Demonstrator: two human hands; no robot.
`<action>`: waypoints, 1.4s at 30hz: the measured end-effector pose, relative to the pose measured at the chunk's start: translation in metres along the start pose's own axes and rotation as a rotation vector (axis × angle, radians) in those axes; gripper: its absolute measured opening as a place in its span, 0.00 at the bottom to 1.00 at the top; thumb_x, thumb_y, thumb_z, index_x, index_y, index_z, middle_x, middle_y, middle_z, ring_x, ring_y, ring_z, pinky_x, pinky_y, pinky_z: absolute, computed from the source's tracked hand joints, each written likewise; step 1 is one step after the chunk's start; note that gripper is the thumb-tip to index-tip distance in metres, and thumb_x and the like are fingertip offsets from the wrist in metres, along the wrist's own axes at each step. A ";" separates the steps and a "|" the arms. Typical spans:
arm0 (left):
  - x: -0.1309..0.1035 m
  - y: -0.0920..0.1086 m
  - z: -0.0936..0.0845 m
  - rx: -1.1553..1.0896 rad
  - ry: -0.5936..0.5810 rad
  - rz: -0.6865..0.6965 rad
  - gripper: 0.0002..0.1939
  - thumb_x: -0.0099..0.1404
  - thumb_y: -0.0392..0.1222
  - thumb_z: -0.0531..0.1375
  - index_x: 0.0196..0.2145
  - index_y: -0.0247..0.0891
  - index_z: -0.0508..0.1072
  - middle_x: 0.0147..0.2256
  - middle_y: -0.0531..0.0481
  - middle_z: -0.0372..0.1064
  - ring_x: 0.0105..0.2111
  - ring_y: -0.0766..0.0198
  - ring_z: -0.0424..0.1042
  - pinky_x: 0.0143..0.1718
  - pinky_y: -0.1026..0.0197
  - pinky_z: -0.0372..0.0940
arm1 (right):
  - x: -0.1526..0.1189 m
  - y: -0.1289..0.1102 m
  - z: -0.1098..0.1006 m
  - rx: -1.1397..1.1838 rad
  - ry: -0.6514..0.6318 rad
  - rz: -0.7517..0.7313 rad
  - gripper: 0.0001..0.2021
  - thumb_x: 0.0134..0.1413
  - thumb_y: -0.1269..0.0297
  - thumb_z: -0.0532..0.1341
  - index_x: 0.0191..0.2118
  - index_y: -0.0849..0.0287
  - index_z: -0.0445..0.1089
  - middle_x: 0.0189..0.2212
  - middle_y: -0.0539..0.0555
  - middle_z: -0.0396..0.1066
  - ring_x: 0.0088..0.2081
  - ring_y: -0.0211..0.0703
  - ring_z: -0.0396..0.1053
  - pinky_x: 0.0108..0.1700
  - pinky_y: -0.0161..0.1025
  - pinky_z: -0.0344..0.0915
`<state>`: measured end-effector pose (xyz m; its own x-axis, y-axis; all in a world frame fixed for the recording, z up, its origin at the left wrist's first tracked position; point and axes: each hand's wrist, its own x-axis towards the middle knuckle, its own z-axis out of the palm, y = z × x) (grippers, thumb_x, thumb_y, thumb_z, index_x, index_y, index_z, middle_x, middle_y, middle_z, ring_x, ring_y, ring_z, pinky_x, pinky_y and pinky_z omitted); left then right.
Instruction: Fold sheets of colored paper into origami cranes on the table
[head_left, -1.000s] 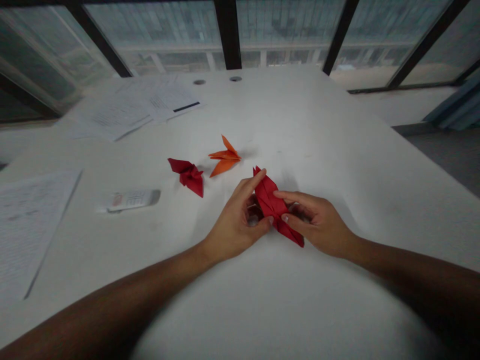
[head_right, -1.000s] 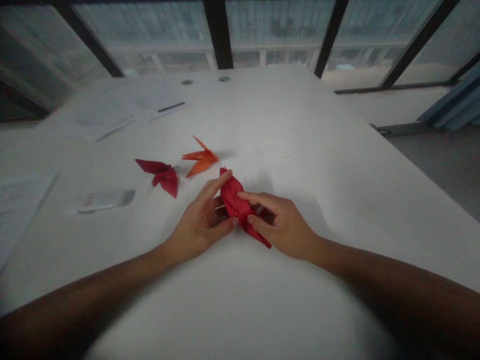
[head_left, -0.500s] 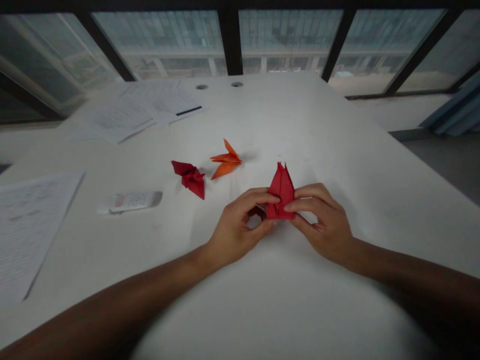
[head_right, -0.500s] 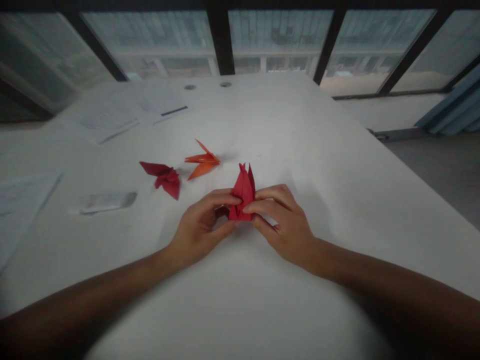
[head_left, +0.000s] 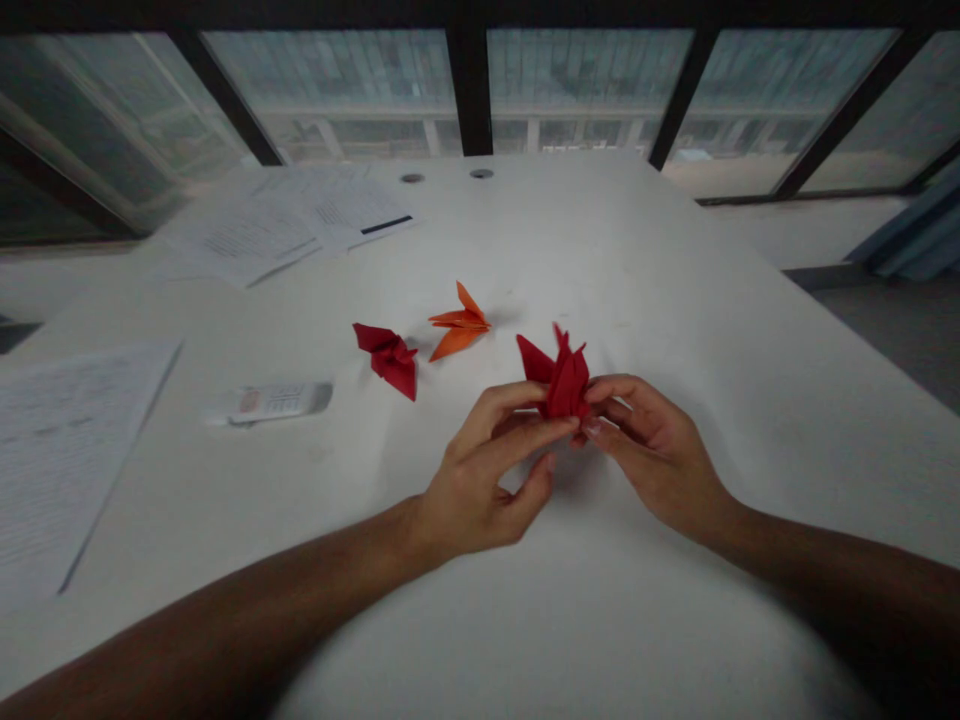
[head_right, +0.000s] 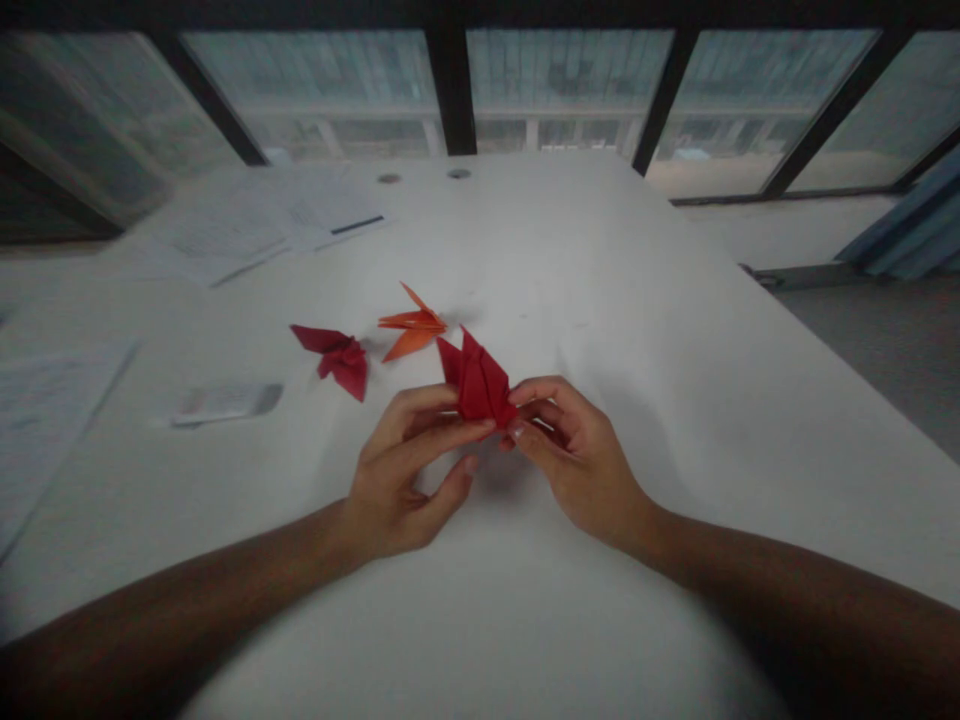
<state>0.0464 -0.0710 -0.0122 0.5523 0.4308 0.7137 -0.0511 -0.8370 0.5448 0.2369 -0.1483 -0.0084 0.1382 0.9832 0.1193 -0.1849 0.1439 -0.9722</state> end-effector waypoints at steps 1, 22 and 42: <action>0.001 0.001 -0.001 0.004 0.024 0.015 0.24 0.63 0.31 0.63 0.56 0.40 0.72 0.55 0.40 0.65 0.54 0.54 0.70 0.52 0.52 0.75 | 0.002 0.003 0.000 0.028 0.021 0.009 0.09 0.60 0.69 0.67 0.44 0.51 0.69 0.40 0.49 0.72 0.38 0.38 0.73 0.42 0.38 0.72; 0.004 0.002 -0.002 -0.064 -0.100 -0.057 0.15 0.64 0.27 0.63 0.47 0.38 0.73 0.45 0.45 0.72 0.47 0.61 0.72 0.51 0.57 0.71 | 0.006 0.011 -0.006 0.134 -0.056 0.200 0.05 0.63 0.60 0.65 0.40 0.55 0.73 0.32 0.49 0.72 0.32 0.38 0.67 0.36 0.37 0.65; 0.006 -0.011 0.000 -0.414 -0.205 -0.527 0.08 0.65 0.42 0.68 0.36 0.37 0.73 0.42 0.46 0.70 0.41 0.61 0.72 0.43 0.57 0.72 | 0.012 0.012 -0.009 0.196 -0.138 0.277 0.12 0.60 0.57 0.68 0.42 0.56 0.68 0.28 0.46 0.72 0.27 0.36 0.70 0.35 0.38 0.64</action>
<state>0.0500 -0.0594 -0.0132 0.7344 0.6374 0.2334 -0.0235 -0.3197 0.9472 0.2453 -0.1362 -0.0207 -0.0733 0.9918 -0.1042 -0.3818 -0.1245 -0.9158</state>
